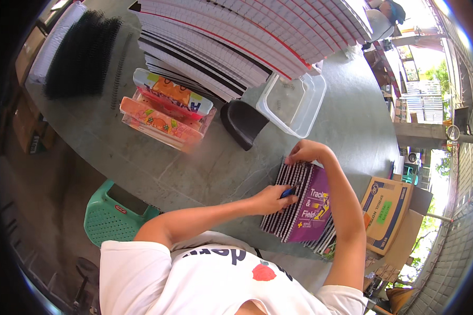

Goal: The person prepares notebooks by applying a small adhesive strip to the spine of each book and then using wire cutters to trim excess material from the spiral binding.

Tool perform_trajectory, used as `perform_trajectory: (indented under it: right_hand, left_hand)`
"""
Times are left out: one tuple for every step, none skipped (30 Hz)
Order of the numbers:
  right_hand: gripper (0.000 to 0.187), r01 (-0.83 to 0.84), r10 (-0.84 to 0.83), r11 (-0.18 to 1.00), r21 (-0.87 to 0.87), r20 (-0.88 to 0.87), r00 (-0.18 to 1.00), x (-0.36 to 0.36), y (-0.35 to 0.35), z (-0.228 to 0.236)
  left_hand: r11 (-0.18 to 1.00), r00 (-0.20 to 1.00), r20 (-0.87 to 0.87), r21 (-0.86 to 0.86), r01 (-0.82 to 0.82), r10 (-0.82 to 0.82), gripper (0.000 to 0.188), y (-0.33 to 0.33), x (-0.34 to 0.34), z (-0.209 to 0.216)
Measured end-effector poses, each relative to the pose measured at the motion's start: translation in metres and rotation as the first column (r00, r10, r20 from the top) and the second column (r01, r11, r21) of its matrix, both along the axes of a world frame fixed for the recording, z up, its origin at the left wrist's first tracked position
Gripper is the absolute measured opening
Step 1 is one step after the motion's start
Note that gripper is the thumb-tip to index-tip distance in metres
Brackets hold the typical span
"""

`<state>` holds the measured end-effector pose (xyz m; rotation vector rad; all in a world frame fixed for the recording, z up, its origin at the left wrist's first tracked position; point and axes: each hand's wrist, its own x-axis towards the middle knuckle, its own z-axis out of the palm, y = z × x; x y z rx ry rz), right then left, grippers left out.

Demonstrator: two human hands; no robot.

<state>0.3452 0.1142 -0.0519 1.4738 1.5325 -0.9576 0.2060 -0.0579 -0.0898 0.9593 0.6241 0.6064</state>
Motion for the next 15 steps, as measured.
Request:
perform_trajectory:
  right_hand:
    - [0.043,-0.070,0.070,0.997,-0.017,-0.031,0.997,0.005,0.001,-0.005]
    - [0.041,-0.142,0.139,0.989,-0.038,-0.067,0.988,0.008,0.000,-0.009]
    - [0.041,-0.144,0.141,0.989,-0.041,-0.072,0.987,0.006,0.002,-0.008]
    - [0.041,-0.122,0.114,0.991,-0.062,-0.113,0.987,0.004,0.003,-0.006]
    - [0.041,-0.099,0.086,0.992,-0.079,-0.153,0.984,0.004,0.006,-0.005]
    - [0.041,-0.100,0.087,0.992,-0.078,-0.157,0.984,0.004,0.006,-0.006]
    - [0.042,-0.069,0.052,0.993,-0.101,-0.162,0.985,0.002,0.006,-0.008]
    - [0.043,-0.039,0.019,0.991,-0.125,-0.161,0.987,0.002,0.006,-0.009]
    - [0.043,-0.025,0.004,0.991,-0.129,-0.159,0.987,0.012,0.007,-0.011]
    - [0.050,0.220,-0.252,0.956,-0.196,-0.152,0.956,0.017,0.009,-0.013]
    - [0.057,0.446,-0.490,0.855,-0.265,-0.132,0.862,0.021,0.011,-0.017]
    - [0.057,0.451,-0.497,0.852,-0.267,-0.136,0.857,0.026,0.012,-0.023]
    - [0.055,0.475,-0.530,0.833,-0.285,-0.165,0.832,0.032,0.013,-0.031]
    - [0.053,0.488,-0.554,0.818,-0.304,-0.193,0.810,0.032,0.014,-0.035]
    - [0.053,0.485,-0.553,0.819,-0.306,-0.197,0.810,0.032,0.014,-0.038]
  left_hand:
    - [0.999,0.999,-0.033,-0.030,-0.019,0.018,0.042,0.001,0.002,0.001]
    - [0.999,0.999,-0.034,-0.037,-0.018,0.016,0.042,-0.001,0.006,-0.005]
    - [0.995,0.995,-0.032,-0.036,-0.097,0.096,0.047,-0.001,0.009,-0.015]
    - [0.984,0.984,-0.030,-0.035,-0.176,0.175,0.053,-0.003,0.012,-0.025]
    - [0.974,0.954,-0.199,0.061,-0.216,0.224,0.051,0.003,0.017,-0.025]
    - [0.974,0.953,-0.203,0.063,-0.217,0.225,0.051,0.008,0.016,-0.027]
    - [0.983,0.965,-0.190,0.058,-0.171,0.179,0.047,0.012,0.015,-0.031]
    - [0.990,0.976,-0.173,0.052,-0.128,0.135,0.043,0.018,0.013,-0.034]
    - [0.980,0.939,-0.339,0.198,0.012,0.058,0.037,0.028,-0.007,-0.020]
    - [0.951,0.875,-0.482,0.290,0.107,0.048,0.037,0.036,-0.023,-0.014]
    - [0.893,0.776,-0.614,0.418,0.167,0.142,0.032,0.041,-0.038,-0.009]
    - [0.892,0.774,-0.618,0.417,0.176,0.136,0.032,0.044,-0.048,-0.008]
    - [0.707,0.674,-0.677,0.630,0.322,0.296,0.031,0.048,-0.056,-0.008]
    - [0.462,0.578,-0.663,0.747,0.478,0.475,0.029,0.050,-0.060,-0.008]
    - [0.462,0.574,-0.666,0.745,0.481,0.476,0.029,0.052,-0.058,-0.009]
